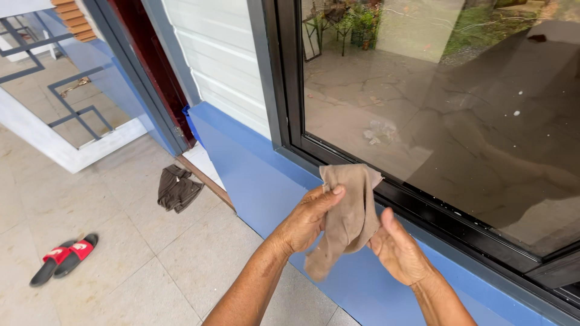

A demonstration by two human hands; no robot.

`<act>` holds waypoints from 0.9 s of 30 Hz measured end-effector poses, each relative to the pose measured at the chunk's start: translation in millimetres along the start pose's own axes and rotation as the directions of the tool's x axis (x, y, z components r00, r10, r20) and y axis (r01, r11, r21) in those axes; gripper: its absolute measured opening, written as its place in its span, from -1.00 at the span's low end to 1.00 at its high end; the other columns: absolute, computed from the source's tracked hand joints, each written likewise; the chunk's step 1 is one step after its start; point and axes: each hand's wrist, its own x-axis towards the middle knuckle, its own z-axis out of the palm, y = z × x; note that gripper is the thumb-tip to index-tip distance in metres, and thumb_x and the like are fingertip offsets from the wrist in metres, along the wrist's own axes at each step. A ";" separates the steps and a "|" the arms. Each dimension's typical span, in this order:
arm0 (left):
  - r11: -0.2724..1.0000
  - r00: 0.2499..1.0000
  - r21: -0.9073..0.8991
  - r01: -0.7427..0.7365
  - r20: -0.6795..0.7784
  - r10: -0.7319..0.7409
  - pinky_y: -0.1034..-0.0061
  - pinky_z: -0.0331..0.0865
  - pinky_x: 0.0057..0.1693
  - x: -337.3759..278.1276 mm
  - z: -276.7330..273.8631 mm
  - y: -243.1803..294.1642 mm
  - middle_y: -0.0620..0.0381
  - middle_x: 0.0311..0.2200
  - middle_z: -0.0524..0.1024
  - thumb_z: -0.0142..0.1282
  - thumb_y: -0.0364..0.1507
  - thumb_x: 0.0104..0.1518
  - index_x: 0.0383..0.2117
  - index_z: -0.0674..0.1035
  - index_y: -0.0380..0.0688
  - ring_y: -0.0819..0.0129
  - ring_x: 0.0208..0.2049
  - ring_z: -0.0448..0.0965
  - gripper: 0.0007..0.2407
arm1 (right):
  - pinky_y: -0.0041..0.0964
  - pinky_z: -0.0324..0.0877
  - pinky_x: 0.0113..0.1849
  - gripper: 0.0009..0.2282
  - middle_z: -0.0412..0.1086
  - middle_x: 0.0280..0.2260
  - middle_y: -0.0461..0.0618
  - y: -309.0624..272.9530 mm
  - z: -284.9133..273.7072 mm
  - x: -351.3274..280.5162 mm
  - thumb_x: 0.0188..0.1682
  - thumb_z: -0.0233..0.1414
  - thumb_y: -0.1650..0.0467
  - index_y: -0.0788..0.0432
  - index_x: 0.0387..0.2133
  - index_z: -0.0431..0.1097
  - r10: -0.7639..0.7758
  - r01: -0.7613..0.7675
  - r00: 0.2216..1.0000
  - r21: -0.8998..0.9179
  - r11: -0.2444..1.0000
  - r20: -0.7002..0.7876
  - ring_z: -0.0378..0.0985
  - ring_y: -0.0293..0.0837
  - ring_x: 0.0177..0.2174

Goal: The person wipes a glass window with a cloth, scrubbing the surface of the glass pane from top to bottom.

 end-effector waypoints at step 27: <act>0.947 0.946 0.102 -0.304 -0.084 0.312 0.60 0.29 -0.16 114.4 -60.5 75.9 0.20 -0.50 0.46 0.21 -0.55 0.05 0.02 0.33 -0.01 0.53 -0.46 0.33 -0.59 | -0.46 0.33 -0.06 -0.49 0.35 -0.26 -0.15 -110.0 56.0 49.2 -0.03 0.12 0.53 0.21 0.26 0.34 -0.773 0.340 0.568 -0.773 0.535 -0.284 0.35 -0.33 -0.20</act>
